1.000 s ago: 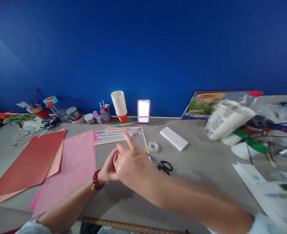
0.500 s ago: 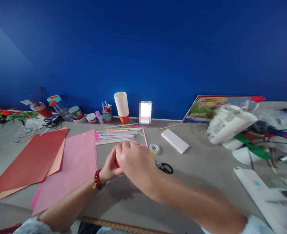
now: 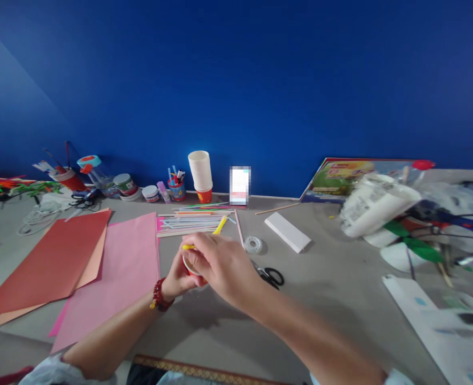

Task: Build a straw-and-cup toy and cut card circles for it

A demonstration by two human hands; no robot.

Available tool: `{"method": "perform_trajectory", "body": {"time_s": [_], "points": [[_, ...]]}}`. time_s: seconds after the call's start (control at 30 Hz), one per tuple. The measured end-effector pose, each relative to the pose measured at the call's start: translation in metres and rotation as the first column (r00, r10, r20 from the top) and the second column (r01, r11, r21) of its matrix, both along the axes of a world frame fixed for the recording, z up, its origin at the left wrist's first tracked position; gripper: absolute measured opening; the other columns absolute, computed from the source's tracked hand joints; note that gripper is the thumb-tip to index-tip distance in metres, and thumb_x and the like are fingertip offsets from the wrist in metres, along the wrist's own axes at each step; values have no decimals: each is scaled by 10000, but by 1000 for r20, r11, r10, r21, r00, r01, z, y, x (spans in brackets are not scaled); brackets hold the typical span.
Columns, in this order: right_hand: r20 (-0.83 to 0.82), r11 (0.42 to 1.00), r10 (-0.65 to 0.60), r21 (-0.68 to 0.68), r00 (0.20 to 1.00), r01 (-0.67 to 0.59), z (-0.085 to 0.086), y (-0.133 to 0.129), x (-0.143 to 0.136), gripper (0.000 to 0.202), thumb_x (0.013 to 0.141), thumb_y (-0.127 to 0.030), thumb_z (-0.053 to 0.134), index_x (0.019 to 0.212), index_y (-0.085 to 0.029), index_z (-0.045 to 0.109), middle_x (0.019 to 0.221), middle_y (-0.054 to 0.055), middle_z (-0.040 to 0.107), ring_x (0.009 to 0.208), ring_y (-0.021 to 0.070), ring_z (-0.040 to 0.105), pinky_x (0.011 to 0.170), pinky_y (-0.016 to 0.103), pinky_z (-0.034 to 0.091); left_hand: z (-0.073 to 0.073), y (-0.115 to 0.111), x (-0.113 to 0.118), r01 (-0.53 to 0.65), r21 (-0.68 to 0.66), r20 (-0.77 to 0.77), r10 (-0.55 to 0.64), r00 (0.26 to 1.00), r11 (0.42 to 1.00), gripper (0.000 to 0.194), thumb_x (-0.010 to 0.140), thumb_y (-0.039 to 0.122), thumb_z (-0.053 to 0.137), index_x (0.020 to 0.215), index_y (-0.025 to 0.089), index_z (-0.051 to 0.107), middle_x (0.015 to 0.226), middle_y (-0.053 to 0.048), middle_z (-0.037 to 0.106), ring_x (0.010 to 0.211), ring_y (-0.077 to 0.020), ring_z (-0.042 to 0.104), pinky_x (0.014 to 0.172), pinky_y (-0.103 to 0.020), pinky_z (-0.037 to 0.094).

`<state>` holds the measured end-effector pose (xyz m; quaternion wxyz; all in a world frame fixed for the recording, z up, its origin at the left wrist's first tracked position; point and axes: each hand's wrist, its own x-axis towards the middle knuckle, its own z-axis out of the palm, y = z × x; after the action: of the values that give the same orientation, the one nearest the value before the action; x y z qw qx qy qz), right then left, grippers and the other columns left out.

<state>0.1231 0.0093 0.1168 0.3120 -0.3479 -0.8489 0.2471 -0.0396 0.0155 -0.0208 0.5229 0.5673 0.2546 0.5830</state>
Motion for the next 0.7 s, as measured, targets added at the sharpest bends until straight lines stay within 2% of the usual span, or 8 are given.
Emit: {"method": "perform_trajectory", "body": {"time_s": [0.1, 0.2, 0.27, 0.33, 0.43, 0.5, 0.6, 0.7], "points": [[-105, 993, 47, -106, 993, -58, -4, 1, -2, 235, 994, -293, 484, 1172, -235, 627, 985, 26, 754, 854, 159, 690, 729, 244, 482, -2, 2, 1, 29, 55, 35, -31, 999, 998, 857, 561, 457, 893, 1291, 237, 502, 1209, -103, 614, 1081, -304, 620, 953, -439, 489], [-178, 988, -23, -154, 984, -5, -3, -1, -2, 255, 974, -263, 518, 1215, -249, 599, 1002, 21, 753, 874, 159, 693, 732, 247, 494, 0, 3, 3, 53, 95, 37, -56, 998, 994, 903, 575, 513, 871, 1331, 254, 451, 1256, -109, 586, 1099, -307, 614, 964, -459, 486], [-142, 997, -32, -80, 989, 21, -1, -3, -2, 189, 966, -243, 525, 1107, -250, 650, 991, 20, 749, 873, 164, 680, 743, 258, 483, 3, 3, 3, 47, 104, 34, -51, 998, 993, 891, 602, 529, 851, 1345, 248, 447, 1265, -120, 577, 1095, -305, 617, 958, -455, 493], [-87, 999, -42, 12, 995, 43, 0, -5, -3, 178, 957, -219, 534, 1082, -249, 657, 982, 17, 747, 871, 163, 666, 751, 260, 464, 6, 3, 3, 30, 132, 45, -36, 998, 991, 888, 626, 539, 833, 1366, 256, 431, 1248, -117, 588, 1070, -295, 634, 938, -443, 508], [8, 986, -145, 84, 989, 144, -3, -9, -6, 155, 938, -220, 578, 1085, -222, 626, 887, 14, 748, 767, 156, 650, 684, 253, 428, 8, 2, 2, 7, 189, 23, -12, 1000, 982, 905, 616, 548, 835, 1373, 264, 429, 1225, -106, 606, 1050, -288, 646, 920, -424, 521], [138, 963, -211, 197, 968, 182, -6, -12, -7, 48, 918, -196, 598, 939, -196, 641, 764, 16, 719, 677, 159, 619, 609, 262, 370, 8, 2, 1, -15, 202, -12, 18, 1000, 979, 929, 593, 562, 841, 1371, 251, 440, 1218, -106, 605, 1057, -290, 642, 923, -410, 520], [304, 927, -231, 357, 924, 114, -10, -13, -7, 140, 871, -113, 610, 748, -178, 615, 671, 19, 664, 645, 169, 585, 550, 285, 273, 8, 3, -1, -59, 223, -61, 74, 995, 973, 953, 582, 589, 833, 1378, 243, 437, 1205, -102, 605, 1066, -286, 636, 937, -400, 514], [350, 928, -186, 369, 918, 47, -10, -11, -9, 154, 837, -85, 620, 717, -180, 599, 655, 5, 640, 617, 159, 565, 538, 300, 239, 6, 4, -3, -75, 279, -118, 111, 987, 957, 979, 579, 631, 812, 1382, 231, 421, 1203, -112, 607, 1063, -296, 638, 938, -418, 516]]}}
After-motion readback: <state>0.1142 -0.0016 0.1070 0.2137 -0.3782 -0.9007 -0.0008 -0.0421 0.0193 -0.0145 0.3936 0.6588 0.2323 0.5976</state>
